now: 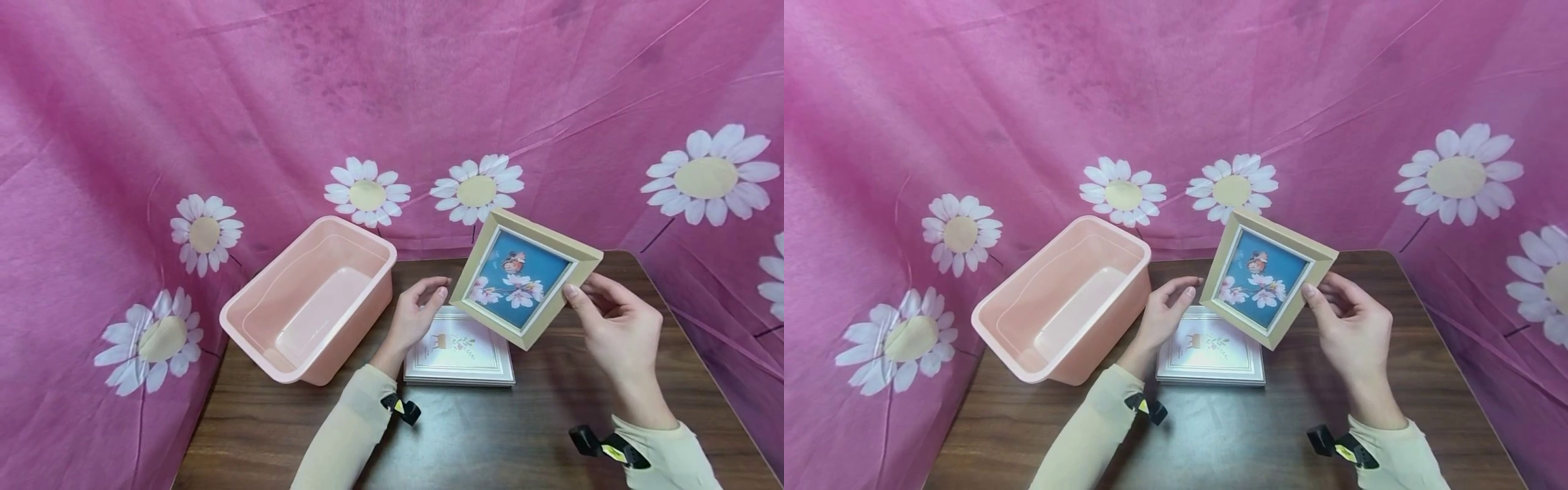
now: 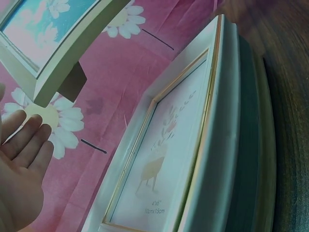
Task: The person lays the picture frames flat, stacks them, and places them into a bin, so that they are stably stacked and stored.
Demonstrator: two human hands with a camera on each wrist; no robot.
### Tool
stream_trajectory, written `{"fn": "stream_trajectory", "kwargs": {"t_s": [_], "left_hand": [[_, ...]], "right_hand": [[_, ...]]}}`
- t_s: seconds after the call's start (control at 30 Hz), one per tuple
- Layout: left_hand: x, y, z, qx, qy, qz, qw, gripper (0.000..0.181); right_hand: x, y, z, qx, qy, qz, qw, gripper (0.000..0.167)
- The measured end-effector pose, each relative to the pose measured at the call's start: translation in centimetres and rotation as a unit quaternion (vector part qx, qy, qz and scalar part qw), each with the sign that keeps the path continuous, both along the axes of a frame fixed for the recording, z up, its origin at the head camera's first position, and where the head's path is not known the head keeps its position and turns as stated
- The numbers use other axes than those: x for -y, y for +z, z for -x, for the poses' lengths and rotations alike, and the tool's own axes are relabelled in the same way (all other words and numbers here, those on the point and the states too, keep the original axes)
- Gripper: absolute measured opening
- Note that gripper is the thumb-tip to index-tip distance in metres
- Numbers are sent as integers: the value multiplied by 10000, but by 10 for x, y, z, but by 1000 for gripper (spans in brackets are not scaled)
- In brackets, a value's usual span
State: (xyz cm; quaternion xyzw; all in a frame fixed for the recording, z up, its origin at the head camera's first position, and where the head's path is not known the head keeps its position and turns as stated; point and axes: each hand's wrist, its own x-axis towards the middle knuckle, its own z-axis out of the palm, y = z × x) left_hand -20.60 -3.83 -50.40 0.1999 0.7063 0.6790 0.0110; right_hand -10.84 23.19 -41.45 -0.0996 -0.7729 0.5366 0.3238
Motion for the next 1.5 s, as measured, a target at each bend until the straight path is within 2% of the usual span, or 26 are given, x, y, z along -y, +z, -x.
{"fn": "stream_trajectory", "kwargs": {"t_s": [0.13,0.47,0.7,0.9,1.13,1.2,1.3,1.5], "left_hand": [[-1,1,1,-5,-70,-120,9999,32],[-1,5,2,-42,-244,-88,9997,39],[1,4,2,21,-561,-292,9980,45],[5,2,0,325,-920,-307,9948,53],[8,-2,-1,939,-1451,-814,9816,60],[8,-3,-1,1044,-1447,-854,9802,61],[9,-4,-1,1039,-1332,-799,9824,59],[12,-5,-2,767,-1059,-548,9899,52]], "right_hand": [[4,1,-1,-23,59,17,10000,23],[13,5,-8,60,178,-207,9996,26],[17,7,-12,152,172,-187,9996,27],[18,5,-12,85,219,-138,9996,25],[21,4,-12,74,259,-73,9996,25],[20,3,-12,53,258,-49,9996,25],[20,3,-12,20,265,-105,9996,25],[19,3,-12,-22,250,-261,9993,28]]}}
